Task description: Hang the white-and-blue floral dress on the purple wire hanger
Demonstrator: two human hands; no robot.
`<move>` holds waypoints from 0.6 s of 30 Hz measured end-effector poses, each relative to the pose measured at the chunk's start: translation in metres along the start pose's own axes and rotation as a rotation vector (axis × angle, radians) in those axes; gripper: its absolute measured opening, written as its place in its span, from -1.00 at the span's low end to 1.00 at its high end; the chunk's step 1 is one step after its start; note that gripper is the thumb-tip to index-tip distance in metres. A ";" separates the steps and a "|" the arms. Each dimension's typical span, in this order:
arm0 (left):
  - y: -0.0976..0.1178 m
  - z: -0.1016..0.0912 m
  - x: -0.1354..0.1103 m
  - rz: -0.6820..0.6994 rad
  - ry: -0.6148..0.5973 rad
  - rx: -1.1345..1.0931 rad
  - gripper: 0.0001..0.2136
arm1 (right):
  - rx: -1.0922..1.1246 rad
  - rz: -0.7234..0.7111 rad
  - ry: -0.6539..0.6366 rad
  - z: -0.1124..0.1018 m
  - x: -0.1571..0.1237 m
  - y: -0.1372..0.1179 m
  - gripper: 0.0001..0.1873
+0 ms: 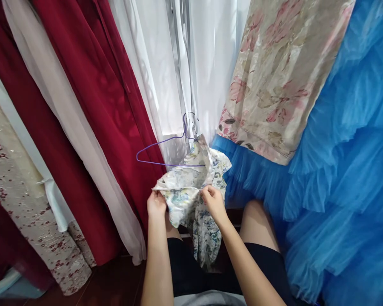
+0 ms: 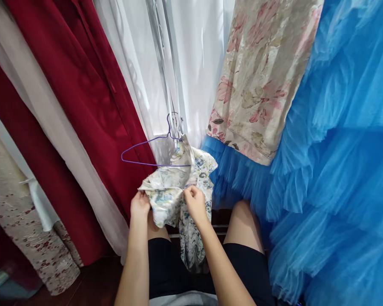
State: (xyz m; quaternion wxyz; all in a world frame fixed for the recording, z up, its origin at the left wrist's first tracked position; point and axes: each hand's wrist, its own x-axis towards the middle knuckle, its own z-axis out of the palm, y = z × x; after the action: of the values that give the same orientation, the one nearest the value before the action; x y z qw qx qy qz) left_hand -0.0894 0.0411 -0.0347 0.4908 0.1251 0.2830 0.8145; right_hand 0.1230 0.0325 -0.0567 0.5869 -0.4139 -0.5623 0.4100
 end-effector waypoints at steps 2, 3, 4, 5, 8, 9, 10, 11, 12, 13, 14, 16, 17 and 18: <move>-0.020 -0.008 -0.028 -0.096 -0.062 -0.035 -0.76 | -0.065 0.040 0.101 -0.017 -0.012 0.025 -0.73; -0.026 -0.008 -0.043 -0.117 -0.126 -0.043 -0.80 | -0.110 0.071 0.108 -0.024 -0.017 0.035 -0.72; -0.029 -0.005 -0.057 -0.121 -0.215 -0.033 -0.84 | -0.148 0.108 0.089 -0.031 -0.020 0.041 -0.71; -0.031 0.000 -0.070 -0.102 -0.311 0.004 -0.87 | -0.175 0.143 0.058 -0.036 -0.023 0.044 -0.70; -0.034 0.023 -0.105 0.065 -0.567 0.305 -0.87 | -0.163 0.168 -0.037 -0.042 -0.027 0.030 -0.64; -0.036 0.030 -0.115 0.124 -0.641 0.429 -0.87 | -0.117 0.154 -0.076 -0.042 -0.027 0.020 -0.59; -0.039 0.037 -0.123 0.179 -0.709 0.540 -0.86 | -0.046 0.143 -0.126 -0.041 -0.028 0.009 -0.54; -0.042 0.042 -0.129 0.226 -0.770 0.632 -0.85 | 0.050 0.151 -0.183 -0.041 -0.030 -0.002 -0.50; -0.046 0.045 -0.134 0.268 -0.818 0.702 -0.84 | 0.163 0.182 -0.243 -0.042 -0.032 -0.013 -0.45; -0.050 0.046 -0.137 0.305 -0.843 0.761 -0.84 | 0.278 0.234 -0.305 -0.044 -0.035 -0.022 -0.40; -0.054 0.045 -0.138 0.341 -0.837 0.818 -0.85 | 0.386 0.297 -0.363 -0.047 -0.038 -0.028 -0.33; -0.059 0.042 -0.137 0.376 -0.766 0.935 -0.74 | 0.543 0.411 -0.468 -0.054 -0.044 -0.036 -0.22; -0.060 0.039 -0.135 0.362 -0.736 0.978 -0.62 | 0.577 0.439 -0.520 -0.059 -0.046 -0.038 -0.23; -0.061 0.036 -0.134 0.328 -0.726 0.996 -0.53 | 0.583 0.442 -0.561 -0.063 -0.049 -0.038 -0.27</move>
State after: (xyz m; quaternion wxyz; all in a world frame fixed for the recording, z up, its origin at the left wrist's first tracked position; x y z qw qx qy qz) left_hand 0.0374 -0.0412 -0.0309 0.3071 0.6480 0.4208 0.5556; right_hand 0.1846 -0.0276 -0.0374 0.4025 -0.2144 -0.4589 0.7625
